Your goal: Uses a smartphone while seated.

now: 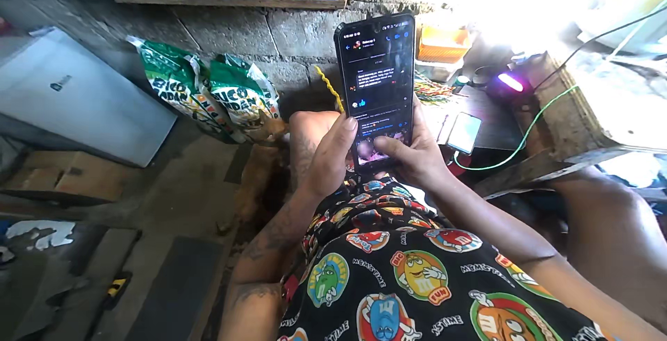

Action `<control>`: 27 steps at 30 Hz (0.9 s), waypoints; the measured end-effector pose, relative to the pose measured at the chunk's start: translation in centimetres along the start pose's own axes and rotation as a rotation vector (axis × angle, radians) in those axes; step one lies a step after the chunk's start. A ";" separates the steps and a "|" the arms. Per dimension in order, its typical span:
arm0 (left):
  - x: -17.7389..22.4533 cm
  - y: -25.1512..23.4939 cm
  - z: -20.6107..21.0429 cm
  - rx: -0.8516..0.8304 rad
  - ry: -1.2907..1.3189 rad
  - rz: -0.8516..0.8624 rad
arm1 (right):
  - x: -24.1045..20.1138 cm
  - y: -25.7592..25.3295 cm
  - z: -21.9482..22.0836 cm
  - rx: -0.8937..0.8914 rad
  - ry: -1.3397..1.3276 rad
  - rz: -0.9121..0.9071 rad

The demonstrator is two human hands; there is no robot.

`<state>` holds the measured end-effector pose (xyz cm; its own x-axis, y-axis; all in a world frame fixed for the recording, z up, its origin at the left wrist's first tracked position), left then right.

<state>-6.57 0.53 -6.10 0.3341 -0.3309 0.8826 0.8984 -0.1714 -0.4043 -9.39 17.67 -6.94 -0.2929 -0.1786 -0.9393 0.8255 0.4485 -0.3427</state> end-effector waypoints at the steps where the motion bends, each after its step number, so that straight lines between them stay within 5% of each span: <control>1: 0.0 0.0 0.0 -0.003 0.005 0.003 | 0.0 0.0 0.0 -0.002 -0.011 0.006; 11: 0.2 -0.1 -1.8 -0.299 0.288 -0.033 | -0.3 -0.1 -0.8 -0.195 -0.069 -0.049; 23: 2.3 0.1 -3.2 -0.079 0.165 0.096 | -0.5 -3.8 2.0 -0.264 -0.104 -0.093; 27: 1.5 -0.1 -3.5 -0.141 0.196 0.067 | 0.2 -3.8 1.5 -0.261 -0.127 -0.122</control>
<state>-7.11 -3.23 -5.57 0.3173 -0.5172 0.7948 0.8228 -0.2666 -0.5020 -11.88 14.62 -5.77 -0.3060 -0.3459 -0.8870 0.6315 0.6234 -0.4610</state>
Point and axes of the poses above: each hand's wrist, its own y-axis away from the middle knuckle, its own z-axis out of the palm, x = y × z, the point moved 1 cm from there along -y, towards the middle knuckle, and after that the axes turned 12 degrees about y, right-handed, at the moved point
